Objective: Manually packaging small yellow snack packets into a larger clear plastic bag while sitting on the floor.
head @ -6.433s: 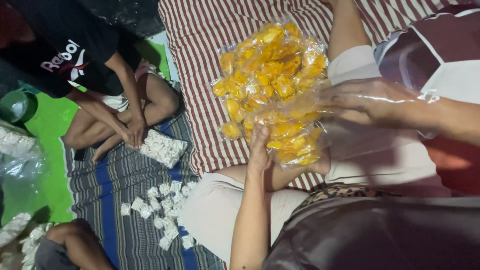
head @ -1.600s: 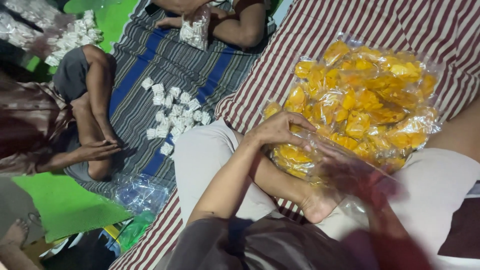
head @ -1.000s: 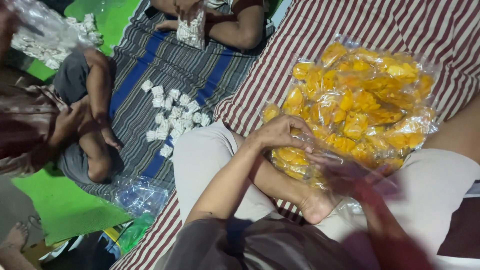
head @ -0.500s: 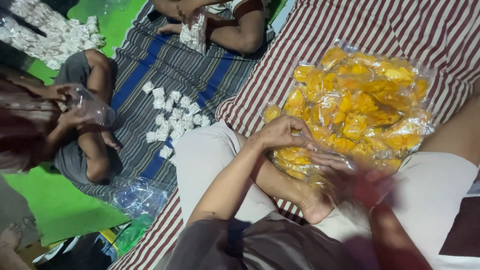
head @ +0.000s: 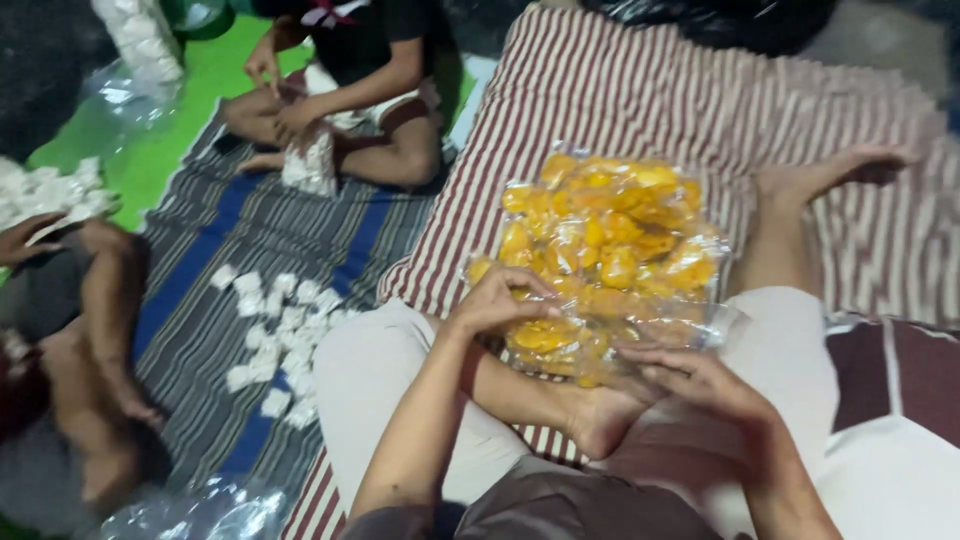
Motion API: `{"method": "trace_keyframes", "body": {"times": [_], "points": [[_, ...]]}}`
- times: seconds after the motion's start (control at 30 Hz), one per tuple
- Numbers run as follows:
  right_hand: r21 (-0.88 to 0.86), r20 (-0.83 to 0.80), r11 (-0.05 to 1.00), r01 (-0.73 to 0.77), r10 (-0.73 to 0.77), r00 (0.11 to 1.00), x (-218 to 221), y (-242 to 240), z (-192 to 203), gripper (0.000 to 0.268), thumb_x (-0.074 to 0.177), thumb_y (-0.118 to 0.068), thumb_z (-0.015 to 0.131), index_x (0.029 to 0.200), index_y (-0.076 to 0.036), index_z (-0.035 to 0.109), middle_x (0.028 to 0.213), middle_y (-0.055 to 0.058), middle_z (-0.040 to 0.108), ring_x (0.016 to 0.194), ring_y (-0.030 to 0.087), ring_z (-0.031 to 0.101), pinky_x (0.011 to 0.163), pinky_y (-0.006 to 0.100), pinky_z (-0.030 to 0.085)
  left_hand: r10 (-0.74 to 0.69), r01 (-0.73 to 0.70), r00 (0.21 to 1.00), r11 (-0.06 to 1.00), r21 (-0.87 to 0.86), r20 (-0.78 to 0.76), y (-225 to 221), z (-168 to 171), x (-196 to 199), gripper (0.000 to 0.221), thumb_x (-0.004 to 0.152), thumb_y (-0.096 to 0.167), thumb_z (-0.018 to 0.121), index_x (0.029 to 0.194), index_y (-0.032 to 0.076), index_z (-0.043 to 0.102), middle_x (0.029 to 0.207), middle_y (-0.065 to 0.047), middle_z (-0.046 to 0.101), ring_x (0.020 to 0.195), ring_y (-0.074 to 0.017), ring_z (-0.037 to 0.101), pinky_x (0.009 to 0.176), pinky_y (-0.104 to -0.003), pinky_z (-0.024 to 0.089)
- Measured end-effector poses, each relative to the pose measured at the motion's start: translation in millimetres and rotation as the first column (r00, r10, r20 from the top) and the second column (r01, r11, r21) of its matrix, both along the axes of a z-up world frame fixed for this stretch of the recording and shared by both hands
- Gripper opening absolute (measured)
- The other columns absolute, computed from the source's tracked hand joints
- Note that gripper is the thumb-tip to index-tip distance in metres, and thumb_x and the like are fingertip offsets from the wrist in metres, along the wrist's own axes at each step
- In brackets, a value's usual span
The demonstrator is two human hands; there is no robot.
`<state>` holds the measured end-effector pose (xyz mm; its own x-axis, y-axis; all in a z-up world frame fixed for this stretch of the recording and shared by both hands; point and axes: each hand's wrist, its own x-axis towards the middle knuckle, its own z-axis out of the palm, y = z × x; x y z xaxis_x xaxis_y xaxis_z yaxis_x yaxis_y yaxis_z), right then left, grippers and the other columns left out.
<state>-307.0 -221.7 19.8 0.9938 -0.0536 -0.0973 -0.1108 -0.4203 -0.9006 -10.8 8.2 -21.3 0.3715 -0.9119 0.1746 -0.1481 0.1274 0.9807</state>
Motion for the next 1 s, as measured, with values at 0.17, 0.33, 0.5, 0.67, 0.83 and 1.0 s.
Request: {"method": "trace_keyframes", "body": {"times": [0.17, 0.33, 0.5, 0.67, 0.83, 1.0], "points": [[-0.028, -0.074, 0.998, -0.049, 0.047, 0.996, -16, 49, 53, 0.051, 0.102, -0.018, 0.064, 0.152, -0.010, 0.063, 0.155, 0.016, 0.066, 0.143, 0.036, 0.059, 0.117, 0.055, 0.045, -0.054, 0.054, 0.999, 0.995, -0.088, 0.000, 7, 6, -13, 0.029, 0.076, 0.019, 0.100, 0.097, 0.006, 0.085, 0.108, -0.013, 0.083, 0.107, -0.0249, 0.076, 0.101, -0.038, 0.054], [-0.173, -0.042, 0.981, -0.087, 0.081, 0.996, -16, 88, 77, 0.056, 0.104, -0.025, 0.063, 0.158, -0.012, 0.054, 0.156, 0.023, 0.059, 0.145, 0.045, 0.052, 0.117, 0.062, 0.039, -0.108, 0.112, 0.994, 0.980, -0.167, 0.029, 18, 30, -35, 0.028, 0.077, 0.017, 0.099, 0.100, 0.008, 0.085, 0.110, -0.013, 0.083, 0.110, -0.0259, 0.075, 0.104, -0.039, 0.054], [-0.414, -0.033, 0.903, -0.114, 0.110, 0.993, 4, 106, 103, 0.062, 0.103, -0.029, 0.066, 0.160, -0.012, 0.050, 0.150, 0.026, 0.062, 0.137, 0.047, 0.059, 0.112, 0.061, 0.048, -0.074, 0.078, 0.997, 0.975, -0.206, 0.026, 28, 46, -45, 0.035, 0.074, 0.020, 0.100, 0.105, 0.011, 0.086, 0.113, -0.011, 0.083, 0.111, -0.0233, 0.075, 0.106, -0.037, 0.053], [-0.532, -0.191, 0.817, -0.222, 0.140, 0.972, 15, 102, 139, 0.074, 0.100, -0.044, 0.069, 0.165, -0.021, 0.042, 0.152, 0.026, 0.059, 0.139, 0.047, 0.058, 0.114, 0.063, 0.045, -0.066, 0.043, 0.994, 0.971, -0.235, -0.087, 35, 51, -45, 0.045, 0.074, 0.021, 0.100, 0.116, 0.012, 0.084, 0.118, -0.010, 0.081, 0.114, -0.0204, 0.073, 0.108, -0.037, 0.052], [-0.482, -0.300, 0.856, -0.188, 0.040, 0.953, 43, 145, 203, 0.075, 0.100, -0.063, 0.050, 0.167, -0.029, 0.041, 0.156, 0.027, 0.054, 0.141, 0.045, 0.056, 0.121, 0.061, 0.040, -0.126, 0.020, 0.941, 0.948, -0.319, -0.314, 20, 54, -44, 0.078, 0.073, 0.012, 0.100, 0.144, 0.008, 0.066, 0.138, -0.018, 0.067, 0.122, -0.0248, 0.069, 0.108, -0.040, 0.057], [0.193, -0.289, 0.981, 0.015, 0.042, 0.956, 40, 93, 176, 0.097, 0.096, -0.068, 0.041, 0.175, -0.019, 0.016, 0.155, 0.036, 0.055, 0.147, 0.054, 0.047, 0.119, 0.068, 0.034, -0.246, -0.092, 0.844, 0.808, -0.581, -0.476, -3, 27, -36, 0.073, 0.090, 0.020, 0.083, 0.153, -0.002, 0.054, 0.154, -0.025, 0.052, 0.148, -0.0400, 0.050, 0.116, -0.061, 0.050]]}}
